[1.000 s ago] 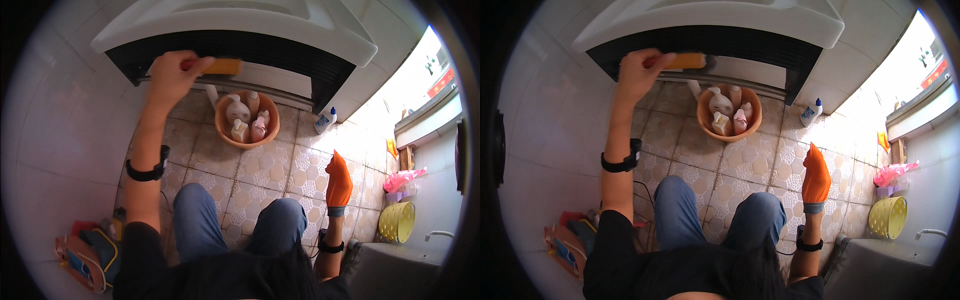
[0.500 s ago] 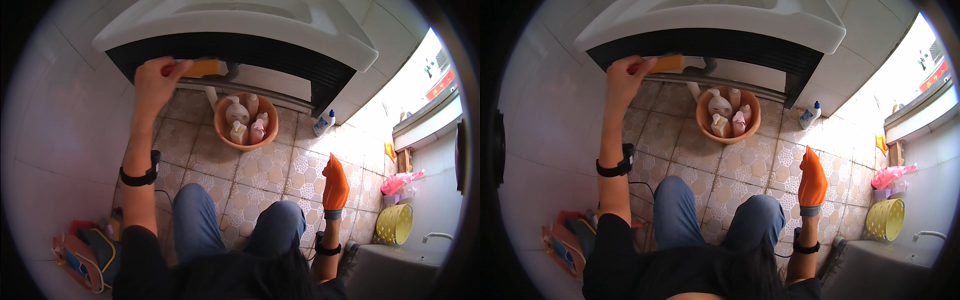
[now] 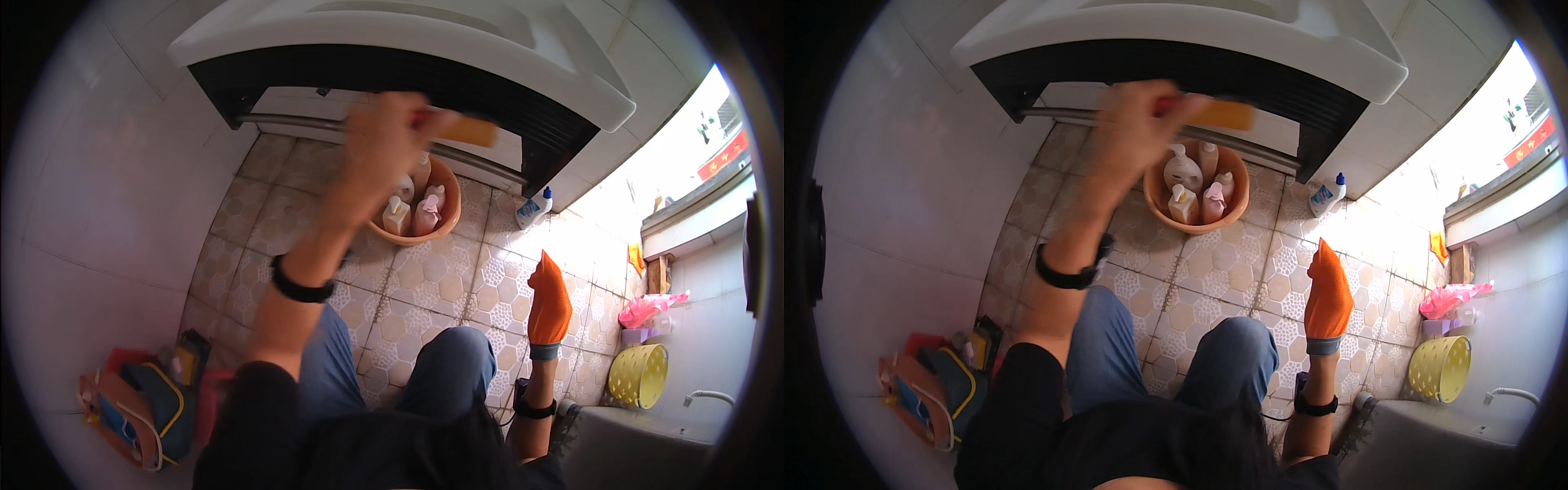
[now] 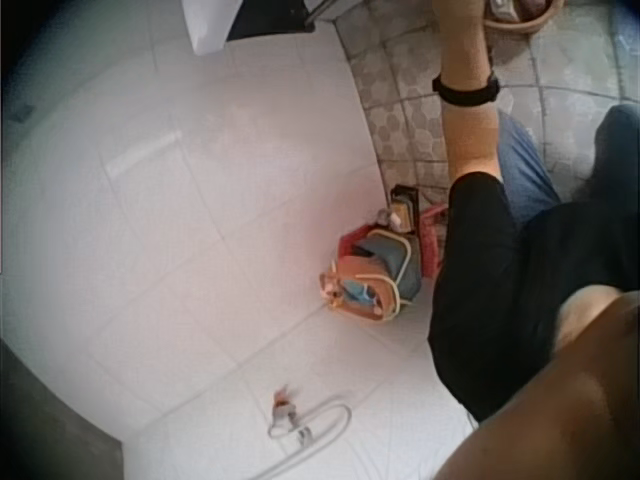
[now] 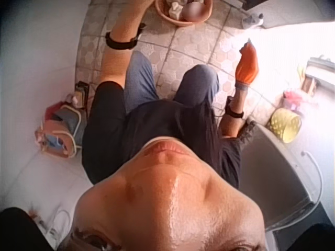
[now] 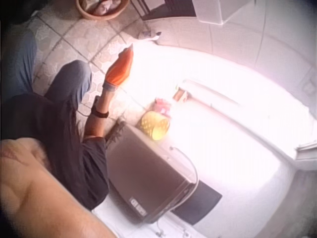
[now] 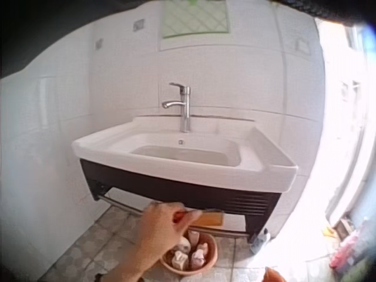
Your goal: The person scrubs the black rim of a bathroom sink using a brush while wearing a single orange glove.
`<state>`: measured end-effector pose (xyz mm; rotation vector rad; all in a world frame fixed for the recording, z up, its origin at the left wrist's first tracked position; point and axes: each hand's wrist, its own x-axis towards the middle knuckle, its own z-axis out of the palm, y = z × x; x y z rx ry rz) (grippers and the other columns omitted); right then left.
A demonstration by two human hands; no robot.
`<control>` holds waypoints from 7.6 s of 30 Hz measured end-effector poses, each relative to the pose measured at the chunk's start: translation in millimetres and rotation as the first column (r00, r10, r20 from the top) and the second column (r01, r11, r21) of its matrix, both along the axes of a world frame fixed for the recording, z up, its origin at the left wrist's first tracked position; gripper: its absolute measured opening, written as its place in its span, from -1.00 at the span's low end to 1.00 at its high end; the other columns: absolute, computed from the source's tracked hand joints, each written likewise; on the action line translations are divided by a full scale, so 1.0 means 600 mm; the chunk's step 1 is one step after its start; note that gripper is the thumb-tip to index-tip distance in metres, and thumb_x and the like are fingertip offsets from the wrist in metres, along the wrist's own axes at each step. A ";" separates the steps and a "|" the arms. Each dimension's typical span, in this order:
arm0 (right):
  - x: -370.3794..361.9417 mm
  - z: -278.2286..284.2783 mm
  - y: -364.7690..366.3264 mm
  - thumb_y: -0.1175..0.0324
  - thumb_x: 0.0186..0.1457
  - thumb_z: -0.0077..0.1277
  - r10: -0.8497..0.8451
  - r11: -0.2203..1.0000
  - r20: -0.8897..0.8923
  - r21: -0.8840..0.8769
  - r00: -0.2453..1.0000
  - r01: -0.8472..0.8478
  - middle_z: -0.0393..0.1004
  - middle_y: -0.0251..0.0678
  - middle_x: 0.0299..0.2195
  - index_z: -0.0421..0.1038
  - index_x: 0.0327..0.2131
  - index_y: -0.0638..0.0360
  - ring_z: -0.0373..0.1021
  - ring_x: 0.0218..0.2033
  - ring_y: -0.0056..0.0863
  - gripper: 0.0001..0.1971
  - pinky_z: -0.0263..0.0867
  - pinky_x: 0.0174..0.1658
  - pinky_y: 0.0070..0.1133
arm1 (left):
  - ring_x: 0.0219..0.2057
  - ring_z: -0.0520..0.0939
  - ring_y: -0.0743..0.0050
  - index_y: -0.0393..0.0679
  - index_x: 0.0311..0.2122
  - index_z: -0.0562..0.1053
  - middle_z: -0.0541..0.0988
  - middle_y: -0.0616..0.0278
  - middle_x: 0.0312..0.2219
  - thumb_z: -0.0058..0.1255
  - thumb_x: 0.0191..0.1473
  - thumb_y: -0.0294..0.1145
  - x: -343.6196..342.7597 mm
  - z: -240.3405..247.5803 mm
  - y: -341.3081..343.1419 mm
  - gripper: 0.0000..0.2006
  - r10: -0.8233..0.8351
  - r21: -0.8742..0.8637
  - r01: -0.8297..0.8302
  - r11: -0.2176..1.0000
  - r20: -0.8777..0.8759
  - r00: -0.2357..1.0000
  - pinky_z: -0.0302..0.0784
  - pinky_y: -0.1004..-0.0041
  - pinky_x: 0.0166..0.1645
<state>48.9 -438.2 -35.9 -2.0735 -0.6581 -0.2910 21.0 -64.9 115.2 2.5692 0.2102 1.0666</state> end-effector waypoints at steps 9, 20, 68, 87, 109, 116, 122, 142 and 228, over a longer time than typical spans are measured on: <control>0.009 -0.015 -0.010 0.69 0.32 -0.02 0.025 0.991 -0.039 0.136 0.999 -0.020 0.54 -0.34 -0.06 0.42 0.28 0.28 0.42 -0.15 -0.60 -0.53 0.40 -0.01 -0.64 | -0.62 0.64 0.21 -0.23 -0.48 0.66 0.60 0.08 -0.66 0.24 0.19 0.17 -0.089 0.029 0.155 -0.44 0.177 -0.083 -0.181 0.980 -0.054 0.983 0.48 0.35 -0.45; 0.005 -0.015 0.001 0.70 0.29 0.00 0.017 0.999 0.004 0.050 1.000 -0.017 0.65 -0.12 -0.04 0.49 0.20 0.26 0.59 -0.08 -0.40 -0.57 0.49 0.02 -0.55 | -0.55 0.64 0.09 -0.16 -0.47 0.64 0.63 0.12 -0.59 0.19 0.24 0.13 -0.010 -0.010 0.027 -0.50 0.161 0.064 -0.166 0.984 0.076 0.984 0.53 0.17 -0.34; 0.091 0.266 0.240 0.48 -0.02 0.18 0.119 0.926 0.902 -0.251 0.414 0.282 0.55 -0.35 -0.43 0.60 -0.29 0.01 0.54 -0.41 -0.26 -0.82 0.40 -0.31 -0.39 | -0.37 0.74 0.47 -0.27 -0.02 0.54 0.69 0.15 -0.21 0.02 0.38 -0.50 -0.123 -0.320 -0.088 -0.85 -0.216 -0.838 0.349 0.419 0.281 0.935 0.66 0.50 -0.20; 0.099 0.230 0.279 0.52 -0.03 0.13 0.192 0.882 0.869 -0.357 0.457 0.309 0.54 -0.36 -0.42 0.58 -0.31 -0.01 0.53 -0.41 -0.27 -0.81 0.36 -0.32 -0.40 | -0.34 0.69 0.59 -0.17 0.08 0.52 0.66 0.21 -0.16 0.00 0.42 -0.45 -0.183 -0.327 0.022 -0.80 0.007 -0.864 0.213 0.456 0.242 0.970 0.58 0.55 -0.20; 0.055 0.244 0.273 0.45 -0.01 0.08 0.103 0.874 0.856 -0.321 0.507 0.365 0.43 -0.37 -0.55 0.51 -0.35 -0.07 0.49 -0.51 -0.30 -0.87 0.34 -0.41 -0.38 | -0.35 0.68 0.56 -0.19 0.09 0.53 0.65 0.20 -0.10 -0.01 0.40 -0.48 -0.230 -0.267 0.050 -0.77 0.020 -0.824 0.218 0.522 0.267 0.963 0.61 0.50 -0.20; 0.051 0.244 0.254 0.42 0.07 0.19 -0.019 0.844 0.772 -0.328 0.636 0.423 0.55 -0.28 -0.52 0.57 -0.26 -0.12 0.56 -0.47 -0.12 -0.84 0.46 -0.42 -0.33 | -0.40 0.69 0.53 -0.27 0.08 0.49 0.65 0.13 -0.06 0.00 0.33 -0.60 -0.244 -0.267 0.064 -0.76 0.133 -0.794 0.111 0.597 0.235 0.963 0.62 0.50 -0.21; 0.064 0.253 0.266 0.40 0.11 0.11 -0.046 0.766 0.689 -0.441 0.724 0.468 0.60 -0.24 -0.50 0.56 -0.22 -0.12 0.58 -0.45 -0.04 -0.84 0.48 -0.42 -0.25 | -0.40 0.68 0.54 -0.26 0.07 0.50 0.64 0.12 -0.05 0.00 0.34 -0.59 -0.246 -0.264 0.059 -0.76 0.075 -0.817 0.157 0.555 0.237 0.969 0.62 0.48 -0.21; 0.066 0.323 0.235 0.34 0.12 0.12 0.091 0.573 0.605 -0.682 0.791 0.455 0.60 -0.39 -0.27 0.65 -0.16 -0.16 0.60 -0.33 -0.14 -0.78 0.54 -0.29 -0.32 | -0.44 0.67 0.52 -0.25 0.07 0.50 0.64 0.14 -0.04 -0.02 0.32 -0.62 -0.263 -0.285 0.070 -0.75 0.148 -0.833 0.079 0.548 0.189 0.971 0.60 0.49 -0.25; -0.001 0.280 0.545 0.26 0.03 0.23 0.238 0.883 0.500 -0.469 0.833 0.029 0.65 -0.18 -0.45 0.52 -0.20 0.17 0.63 -0.41 -0.18 -0.71 0.46 -0.26 -0.29 | -0.42 0.68 0.53 -0.25 0.12 0.47 0.63 0.11 -0.02 -0.03 0.34 -0.56 -0.288 -0.255 0.071 -0.72 0.101 -0.768 0.082 0.635 0.187 0.977 0.63 0.48 -0.24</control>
